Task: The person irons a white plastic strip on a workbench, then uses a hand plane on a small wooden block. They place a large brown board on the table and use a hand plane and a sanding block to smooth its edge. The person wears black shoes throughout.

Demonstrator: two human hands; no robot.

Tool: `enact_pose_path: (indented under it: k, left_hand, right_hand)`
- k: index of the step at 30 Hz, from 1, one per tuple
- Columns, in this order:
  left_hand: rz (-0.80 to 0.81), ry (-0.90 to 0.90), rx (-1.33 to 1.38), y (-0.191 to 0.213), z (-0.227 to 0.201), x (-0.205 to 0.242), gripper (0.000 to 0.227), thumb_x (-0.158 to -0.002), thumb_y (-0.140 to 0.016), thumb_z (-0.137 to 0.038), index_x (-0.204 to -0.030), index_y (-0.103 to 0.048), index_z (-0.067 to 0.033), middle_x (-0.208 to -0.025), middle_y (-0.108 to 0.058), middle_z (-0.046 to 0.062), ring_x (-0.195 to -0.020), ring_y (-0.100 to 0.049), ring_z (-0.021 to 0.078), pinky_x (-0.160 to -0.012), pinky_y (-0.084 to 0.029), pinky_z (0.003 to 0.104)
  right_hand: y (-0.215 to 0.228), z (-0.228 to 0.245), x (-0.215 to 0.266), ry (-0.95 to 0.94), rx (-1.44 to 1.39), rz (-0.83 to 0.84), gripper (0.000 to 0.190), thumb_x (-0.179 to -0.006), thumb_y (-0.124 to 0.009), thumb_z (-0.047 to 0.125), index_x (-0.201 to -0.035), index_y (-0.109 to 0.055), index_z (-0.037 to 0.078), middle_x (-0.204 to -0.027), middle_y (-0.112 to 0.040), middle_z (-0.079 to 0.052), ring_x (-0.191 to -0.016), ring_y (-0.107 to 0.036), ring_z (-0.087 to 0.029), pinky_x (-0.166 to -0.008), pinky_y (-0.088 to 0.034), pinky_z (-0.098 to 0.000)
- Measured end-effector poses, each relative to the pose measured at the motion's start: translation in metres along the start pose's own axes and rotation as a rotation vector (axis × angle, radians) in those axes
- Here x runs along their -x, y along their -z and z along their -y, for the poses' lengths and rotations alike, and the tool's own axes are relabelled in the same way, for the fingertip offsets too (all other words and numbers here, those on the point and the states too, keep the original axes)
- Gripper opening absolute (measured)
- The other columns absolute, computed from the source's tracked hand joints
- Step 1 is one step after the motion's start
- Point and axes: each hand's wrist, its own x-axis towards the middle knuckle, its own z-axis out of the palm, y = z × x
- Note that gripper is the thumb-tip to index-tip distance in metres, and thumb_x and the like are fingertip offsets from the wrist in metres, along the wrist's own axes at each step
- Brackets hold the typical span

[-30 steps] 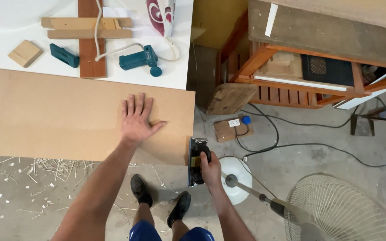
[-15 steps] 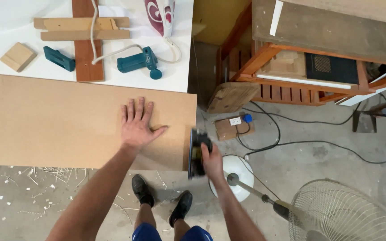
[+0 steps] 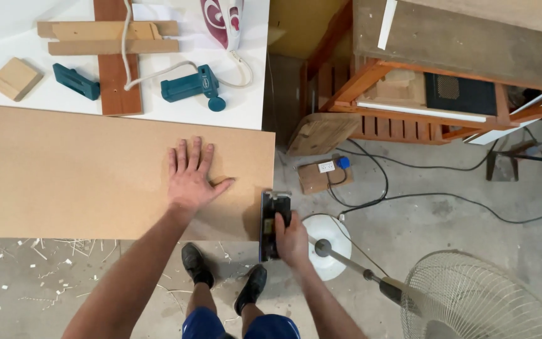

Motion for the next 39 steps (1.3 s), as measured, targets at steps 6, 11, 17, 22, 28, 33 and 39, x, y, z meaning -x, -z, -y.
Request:
enact_pose_path:
  k: [6, 11, 17, 22, 28, 33, 39]
  left_hand:
    - [-0.052, -0.006, -0.027, -0.004, 0.001, 0.001, 0.109, -0.073, -0.047, -0.093, -0.16, -0.04, -0.0287, -0.17, -0.032, 0.007, -0.157, -0.022, 0.0399, -0.13, -0.005, 0.058]
    - [-0.054, -0.005, -0.005, -0.003, 0.001, 0.0, 0.107, -0.074, -0.048, -0.092, -0.16, -0.04, -0.0283, -0.17, -0.031, 0.007, -0.157, -0.02, 0.0402, -0.13, -0.005, 0.059]
    - [-0.124, -0.021, 0.019, -0.008, 0.001, 0.001, 0.106, -0.074, -0.052, -0.089, -0.159, -0.043, -0.0263, -0.168, -0.034, 0.009, -0.156, -0.023, 0.0422, -0.129, -0.007, 0.06]
    - [-0.214, -0.047, 0.002, -0.019, 0.004, 0.006, 0.106, -0.071, -0.054, -0.088, -0.157, -0.048, -0.0254, -0.165, -0.04, 0.01, -0.153, -0.03, 0.0433, -0.127, -0.014, 0.061]
    - [-0.06, -0.008, 0.007, -0.004, 0.004, 0.0, 0.107, -0.072, -0.051, -0.09, -0.159, -0.041, -0.028, -0.17, -0.031, 0.007, -0.157, -0.019, 0.0405, -0.129, -0.006, 0.06]
    - [-0.099, -0.01, -0.021, -0.002, 0.001, 0.003, 0.108, -0.07, -0.054, -0.088, -0.159, -0.042, -0.0283, -0.169, -0.034, 0.007, -0.156, -0.023, 0.0414, -0.129, -0.009, 0.059]
    - [-0.042, 0.017, 0.015, 0.0, -0.001, -0.003, 0.107, -0.073, -0.052, -0.09, -0.16, -0.039, -0.0297, -0.17, -0.03, 0.006, -0.158, -0.018, 0.0392, -0.13, -0.004, 0.058]
  right_hand:
    - [0.032, 0.102, -0.161, 0.112, -0.01, -0.07, 0.042, -0.105, -0.049, 0.044, -0.102, -0.062, 0.004, -0.092, -0.07, -0.022, -0.095, -0.072, -0.039, -0.079, -0.06, -0.0485]
    - [0.02, 0.058, -0.055, 0.141, 0.057, -0.086, 0.044, -0.104, -0.051, 0.043, -0.099, -0.063, 0.0, -0.086, -0.069, -0.028, -0.088, -0.071, -0.046, -0.074, -0.056, -0.0544]
    - [0.014, 0.056, -0.083, 0.114, 0.081, -0.101, 0.041, -0.101, -0.055, 0.046, -0.098, -0.062, 0.006, -0.084, -0.068, -0.023, -0.085, -0.071, -0.041, -0.066, -0.057, -0.0501]
    - [0.013, 0.064, -0.148, 0.067, -0.098, 0.022, 0.046, -0.108, -0.045, 0.042, -0.122, -0.058, 0.001, -0.088, -0.071, -0.018, -0.075, -0.072, -0.03, -0.062, -0.06, -0.0422]
    - [0.006, 0.032, -0.034, 0.073, 0.308, 0.017, 0.034, -0.105, -0.056, 0.041, -0.092, -0.062, 0.011, -0.077, -0.072, -0.009, -0.073, -0.075, -0.023, -0.061, -0.06, -0.0298]
    - [0.01, 0.082, -0.205, 0.103, 0.006, -0.057, 0.042, -0.105, -0.047, 0.047, -0.101, -0.061, 0.008, -0.077, -0.069, -0.012, -0.072, -0.073, -0.028, -0.056, -0.059, -0.0387]
    - [0.019, 0.036, 0.017, 0.387, 0.921, 0.281, 0.029, -0.105, -0.049, 0.041, -0.105, -0.07, 0.019, -0.085, -0.075, -0.003, -0.078, -0.072, -0.019, -0.074, -0.055, -0.0275]
